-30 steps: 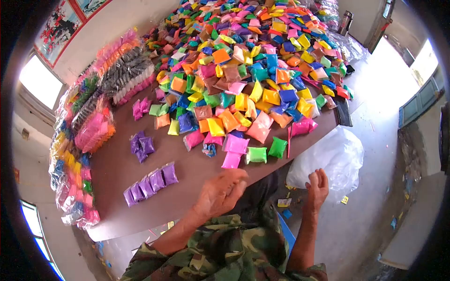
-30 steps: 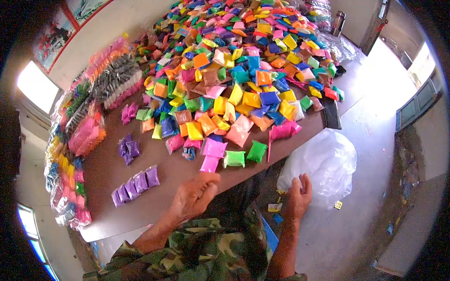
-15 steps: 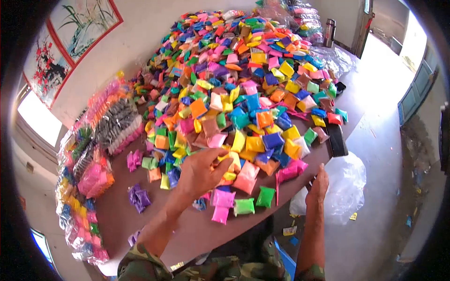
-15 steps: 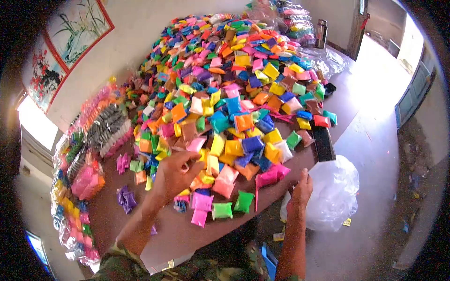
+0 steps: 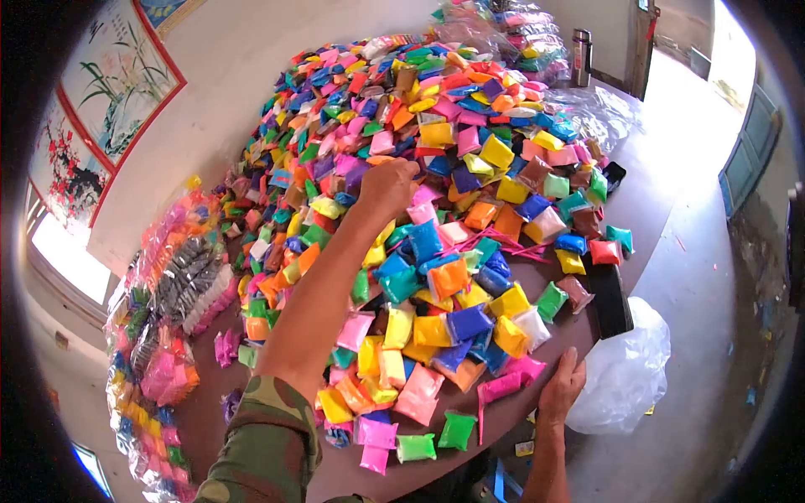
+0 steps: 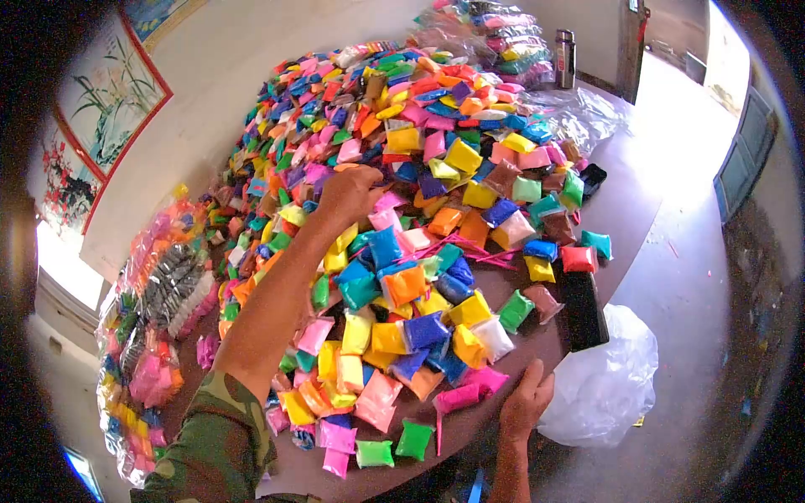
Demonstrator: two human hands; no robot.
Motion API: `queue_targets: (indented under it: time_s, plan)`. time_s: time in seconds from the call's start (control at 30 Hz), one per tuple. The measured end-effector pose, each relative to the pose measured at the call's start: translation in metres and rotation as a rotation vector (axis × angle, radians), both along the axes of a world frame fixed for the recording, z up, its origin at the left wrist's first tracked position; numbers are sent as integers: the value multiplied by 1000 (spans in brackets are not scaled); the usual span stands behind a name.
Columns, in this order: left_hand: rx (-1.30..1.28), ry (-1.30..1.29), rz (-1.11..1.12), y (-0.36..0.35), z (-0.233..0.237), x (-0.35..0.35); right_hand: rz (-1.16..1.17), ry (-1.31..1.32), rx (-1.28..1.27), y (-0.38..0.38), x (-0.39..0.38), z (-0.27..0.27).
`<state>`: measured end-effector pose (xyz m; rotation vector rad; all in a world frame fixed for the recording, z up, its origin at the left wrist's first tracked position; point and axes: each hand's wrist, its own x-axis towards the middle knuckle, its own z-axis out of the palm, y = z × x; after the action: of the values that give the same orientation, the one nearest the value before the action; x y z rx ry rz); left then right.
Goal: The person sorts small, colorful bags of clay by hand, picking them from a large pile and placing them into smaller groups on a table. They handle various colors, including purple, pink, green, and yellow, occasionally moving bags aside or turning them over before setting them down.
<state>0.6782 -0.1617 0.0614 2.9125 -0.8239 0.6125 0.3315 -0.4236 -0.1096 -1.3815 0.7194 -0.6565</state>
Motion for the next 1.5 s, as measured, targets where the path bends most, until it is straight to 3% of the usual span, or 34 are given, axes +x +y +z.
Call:
queue_targets:
  time_s: [0.23, 0.33, 0.47, 0.6, 0.83, 0.97, 1.0, 1.13, 1.17, 1.27, 1.37, 1.5]
  plan:
    - [195, 23, 69, -8, -18, 31, 21, -2, 23, 1, -4, 2]
    - [105, 107, 10, -3, -17, 31, 29, -2, -2, -1, -4, 1]
    - [-246, 350, -75, 14, 9, 5, 0, 3, -63, 0, -2, -6]
    - [-580, 818, 114, 36, 46, -49, -16, 4, -74, 1, 0, 0]
    - [-810, 751, 104, 74, 62, -118, 25, -21, -10, -3, 1, -2]
    - [-869, 595, 122, 90, 61, -155, 83, -43, 3, -13, 1, -13]
    - [-764, 464, 37, 115, 46, -148, 85, -18, -12, -17, 3, -21]
    - [-699, 451, 281, 160, 66, -208, 66, 83, -62, -23, 6, -28]
    - [-852, 521, 274, 186, 63, -218, 22, 48, -20, -21, 9, -29]
    - [-739, 455, 427, 257, 71, -260, 75, 112, 9, -33, 9, -38]
    - [-793, 461, 611, 326, 57, -303, 98, 109, -12, -43, 13, -50]
    - [-771, 464, 809, 391, 16, -369, 55, 169, -77, -31, 12, -25]
